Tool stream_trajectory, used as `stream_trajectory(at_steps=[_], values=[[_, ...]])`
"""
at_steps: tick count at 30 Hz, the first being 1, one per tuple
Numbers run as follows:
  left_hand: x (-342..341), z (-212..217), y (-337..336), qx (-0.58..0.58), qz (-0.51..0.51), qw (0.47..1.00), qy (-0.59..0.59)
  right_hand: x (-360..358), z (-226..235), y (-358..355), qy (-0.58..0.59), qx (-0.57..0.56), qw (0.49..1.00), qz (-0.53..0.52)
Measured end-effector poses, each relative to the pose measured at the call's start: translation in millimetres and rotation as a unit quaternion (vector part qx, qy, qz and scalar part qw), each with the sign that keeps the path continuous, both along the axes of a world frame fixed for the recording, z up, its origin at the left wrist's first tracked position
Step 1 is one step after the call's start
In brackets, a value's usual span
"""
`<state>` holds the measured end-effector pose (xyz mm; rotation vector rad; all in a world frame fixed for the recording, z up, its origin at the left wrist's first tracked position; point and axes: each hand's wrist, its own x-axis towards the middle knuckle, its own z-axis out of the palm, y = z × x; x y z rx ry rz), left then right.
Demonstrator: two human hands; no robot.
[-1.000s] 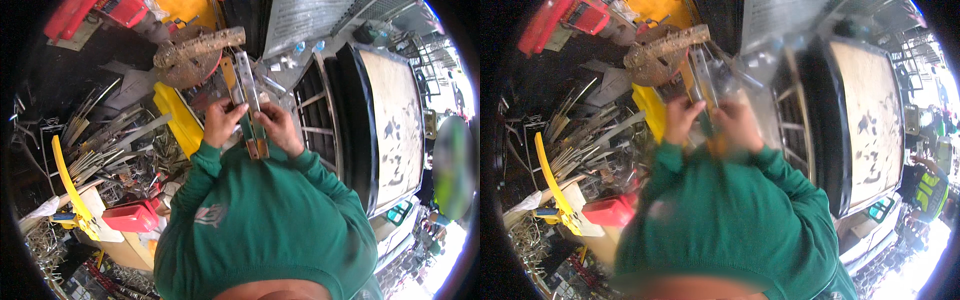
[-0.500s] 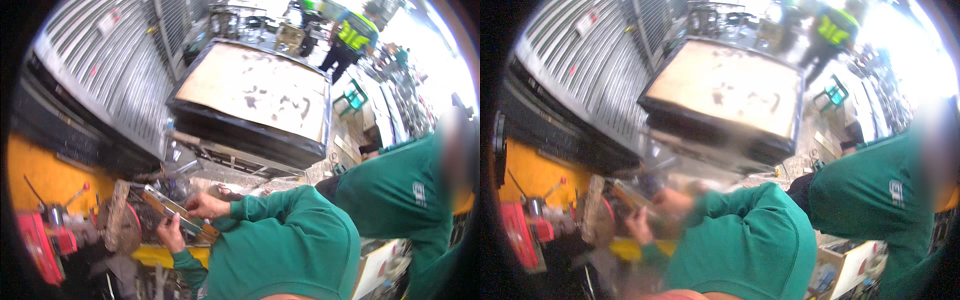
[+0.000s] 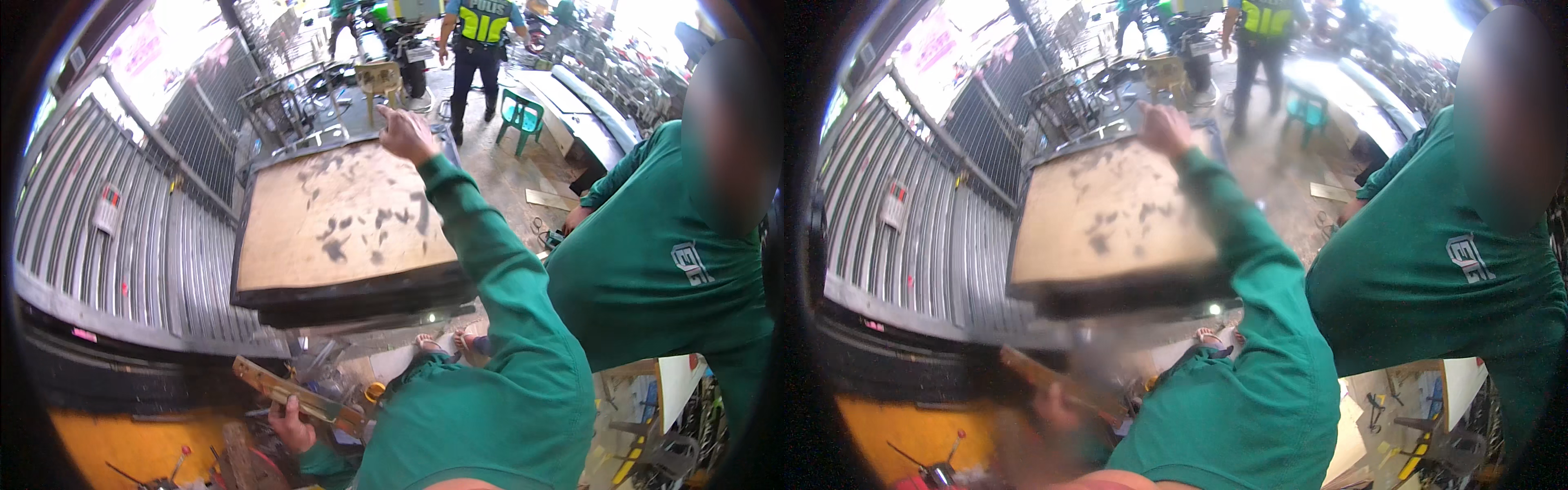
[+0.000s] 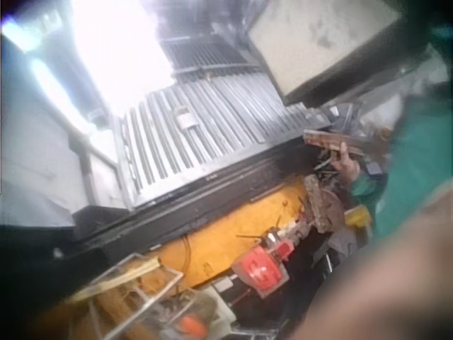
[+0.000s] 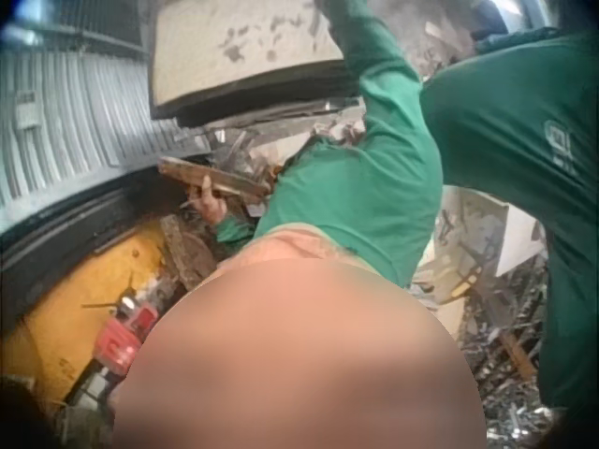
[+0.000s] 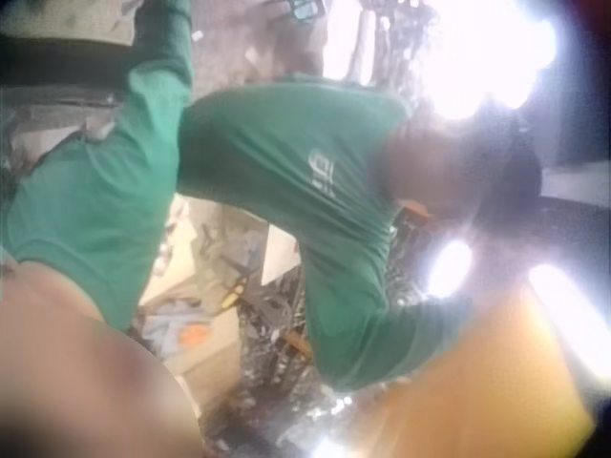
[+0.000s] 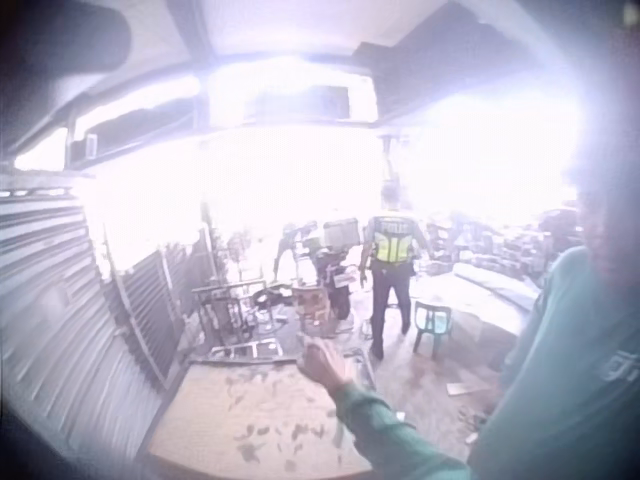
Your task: The person marks a metal bracket with a marker, then uses a drill press to create holes in the bracket. They inspect the bracket after drilling and hold it up for viewing.
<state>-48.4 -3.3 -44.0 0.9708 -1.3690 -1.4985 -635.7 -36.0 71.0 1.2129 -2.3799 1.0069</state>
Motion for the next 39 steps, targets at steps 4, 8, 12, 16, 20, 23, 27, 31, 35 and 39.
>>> stream_trajectory(at_steps=[4, 8, 12, 16, 20, 23, 27, 31, 35, 39], values=[[-40.4, 5.3, -16.9, 0.097, 0.007, 0.991, 0.097, -154.5, -31.9, -18.2, -0.129, 0.296, 0.933, -0.159], [-93.1, 13.5, -28.5, 0.083, -0.006, 0.994, 0.075, -240.2, -73.0, -18.2, -0.267, 0.328, 0.891, -0.164], [-141.4, 20.0, -38.7, 0.083, -0.041, 0.993, 0.077, -280.9, -92.4, -15.8, -0.325, 0.310, 0.880, -0.157], [-177.0, 29.7, -42.5, 0.083, -0.060, 0.992, 0.068, -302.0, -95.6, -10.6, -0.334, 0.286, 0.883, -0.165], [-205.8, 33.8, -47.3, 0.064, -0.091, 0.992, 0.060, -317.6, -91.5, 4.9, -0.344, 0.255, 0.887, -0.173], [-209.4, 36.1, -45.9, 0.084, -0.078, 0.993, 0.034, -307.5, -89.1, 30.5, -0.264, 0.190, 0.936, -0.132], [-210.4, 50.0, -43.9, 0.135, 0.014, 0.987, -0.091, -231.4, -76.0, 81.4, -0.102, -0.044, 0.992, -0.053], [-218.8, 69.6, -18.6, 0.020, -0.037, 0.998, -0.041, -72.0, -30.3, 118.5, -0.185, -0.202, 0.940, 0.203], [-205.9, 86.8, -6.8, -0.100, -0.007, 0.982, -0.162, 83.2, -1.0, 139.8, -0.213, -0.075, 0.900, 0.372], [-158.0, 81.0, 6.4, -0.035, -0.019, 0.993, -0.111, 199.9, -25.0, 132.5, -0.320, 0.100, 0.776, 0.534]])
